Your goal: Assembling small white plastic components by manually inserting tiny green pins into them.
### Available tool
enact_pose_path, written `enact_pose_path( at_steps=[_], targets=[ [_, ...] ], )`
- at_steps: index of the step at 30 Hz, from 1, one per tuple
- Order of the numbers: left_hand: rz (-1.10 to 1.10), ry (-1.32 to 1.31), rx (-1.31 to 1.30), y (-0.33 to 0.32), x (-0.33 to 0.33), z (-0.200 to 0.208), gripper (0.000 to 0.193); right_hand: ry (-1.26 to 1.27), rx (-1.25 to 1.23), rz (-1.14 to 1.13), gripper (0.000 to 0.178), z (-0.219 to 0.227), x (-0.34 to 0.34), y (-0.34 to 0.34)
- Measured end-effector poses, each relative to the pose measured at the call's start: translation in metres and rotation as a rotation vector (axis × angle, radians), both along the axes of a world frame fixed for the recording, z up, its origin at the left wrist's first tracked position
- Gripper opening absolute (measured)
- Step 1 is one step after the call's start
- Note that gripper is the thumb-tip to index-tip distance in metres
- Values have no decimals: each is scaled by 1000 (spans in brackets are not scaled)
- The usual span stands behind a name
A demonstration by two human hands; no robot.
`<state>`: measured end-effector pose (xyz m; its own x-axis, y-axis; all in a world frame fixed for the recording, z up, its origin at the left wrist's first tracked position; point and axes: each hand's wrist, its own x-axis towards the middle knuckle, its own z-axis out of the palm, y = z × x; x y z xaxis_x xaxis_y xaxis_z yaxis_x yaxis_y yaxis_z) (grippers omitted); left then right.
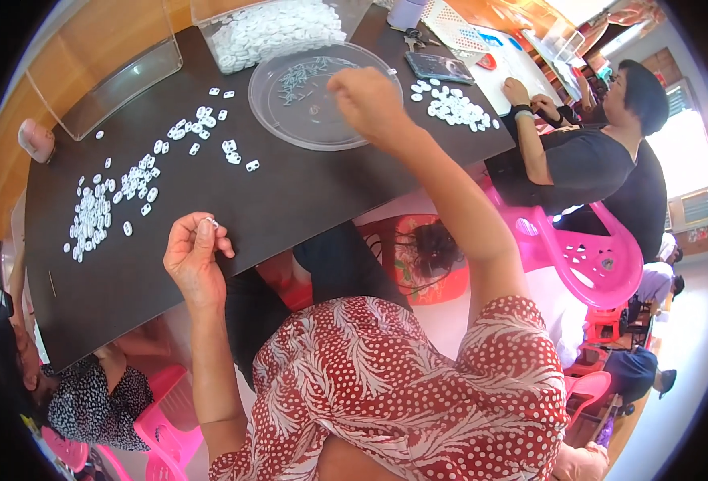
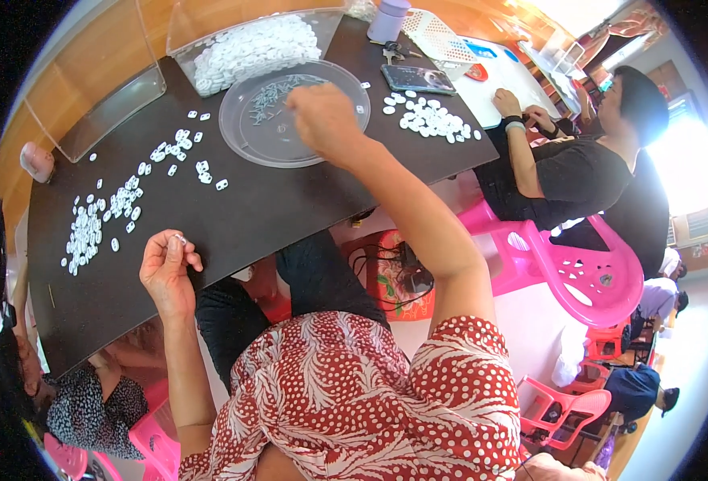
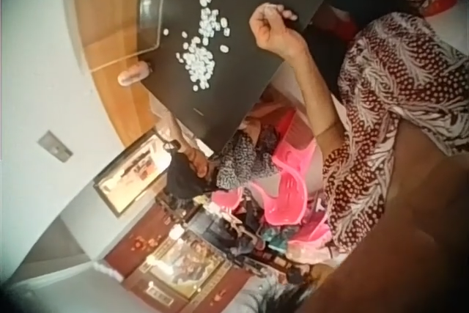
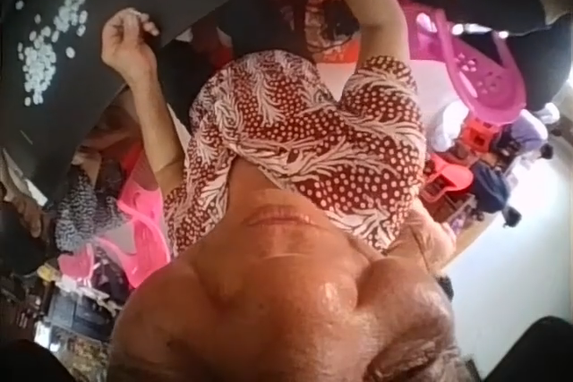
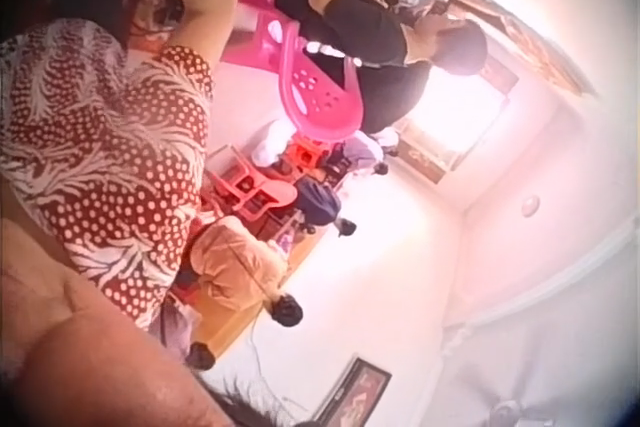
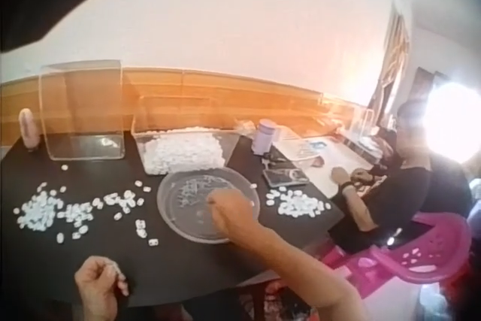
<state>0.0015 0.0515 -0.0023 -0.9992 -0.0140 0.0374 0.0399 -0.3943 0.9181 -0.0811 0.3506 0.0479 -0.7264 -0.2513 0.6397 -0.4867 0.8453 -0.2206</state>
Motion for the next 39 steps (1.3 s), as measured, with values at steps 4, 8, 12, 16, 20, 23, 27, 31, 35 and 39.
enact_pose_path(
  at_steps=[4,8,12,16,20,23,27,31,35,39],
  targets=[
    [-3,-8,7,-1,2,1,10,48,-378,-363,8,5,30,75],
    [-2,-55,9,8,-1,8,10,-227,-906,-490,15,3,72,114],
    [-42,-92,39,23,8,18,10,-358,-889,-175,14,-3,96,37],
    [-55,-114,63,35,16,24,12,-482,-831,103,11,-15,88,-51],
    [-62,-123,90,37,17,25,12,-513,-721,304,10,-9,87,-107],
    [-55,-121,105,33,17,23,12,-444,-592,368,9,-4,88,-122],
    [-47,-111,102,30,23,19,12,-388,-523,344,10,-3,89,-125],
    [-3,-127,130,29,27,22,11,-514,-725,337,11,-7,91,-128],
    [-41,-119,194,35,22,29,8,-610,-898,256,10,3,92,-122],
    [-51,-84,159,30,26,28,9,-764,-955,322,17,4,92,-125]
  ],
)
